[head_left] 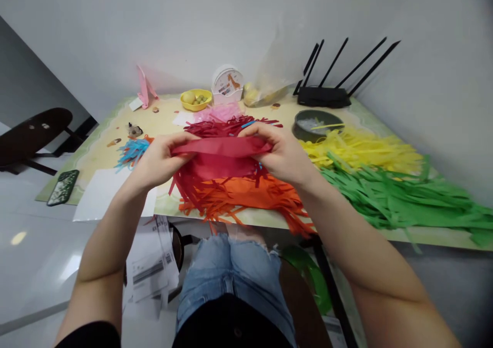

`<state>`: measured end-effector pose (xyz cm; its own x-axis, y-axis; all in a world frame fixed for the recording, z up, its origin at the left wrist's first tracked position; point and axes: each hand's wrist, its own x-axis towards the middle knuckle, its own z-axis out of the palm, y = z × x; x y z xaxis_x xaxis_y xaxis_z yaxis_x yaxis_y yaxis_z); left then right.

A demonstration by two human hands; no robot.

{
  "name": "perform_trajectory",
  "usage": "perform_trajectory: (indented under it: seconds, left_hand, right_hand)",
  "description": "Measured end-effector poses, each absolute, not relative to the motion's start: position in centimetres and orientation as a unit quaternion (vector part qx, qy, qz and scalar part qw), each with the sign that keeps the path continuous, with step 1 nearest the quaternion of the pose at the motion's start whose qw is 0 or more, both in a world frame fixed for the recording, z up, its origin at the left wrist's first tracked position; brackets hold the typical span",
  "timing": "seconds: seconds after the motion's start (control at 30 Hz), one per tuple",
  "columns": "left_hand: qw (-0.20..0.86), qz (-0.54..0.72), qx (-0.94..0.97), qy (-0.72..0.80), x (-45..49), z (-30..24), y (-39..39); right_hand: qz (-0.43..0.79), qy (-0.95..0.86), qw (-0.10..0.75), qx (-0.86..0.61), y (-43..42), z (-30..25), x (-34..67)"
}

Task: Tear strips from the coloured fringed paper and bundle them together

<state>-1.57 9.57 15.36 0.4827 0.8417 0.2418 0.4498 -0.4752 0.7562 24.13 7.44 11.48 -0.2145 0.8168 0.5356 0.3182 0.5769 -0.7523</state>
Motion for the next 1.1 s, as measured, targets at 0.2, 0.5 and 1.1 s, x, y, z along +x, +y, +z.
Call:
perform_trajectory:
  seconds: [0.2,0.5,1.1]
  left_hand:
    - [0.388,0.333,0.785,0.349,-2.6,15.1,9.4]
    - [0.472,0.294,0.771,0.311,-3.3,15.0,9.8]
    - [0.459,0.102,0.817,0.334,0.1,15.8,10.1]
  right_hand:
    - [0.276,-0.737,0.525,-0.323,6.8,10.9,24.9]
    - [0.286,-0.743,0.532,-0.289,6.4,10.9,25.6]
    - [0.172,-0.849,0.396,-0.305,5.0,11.6,27.7]
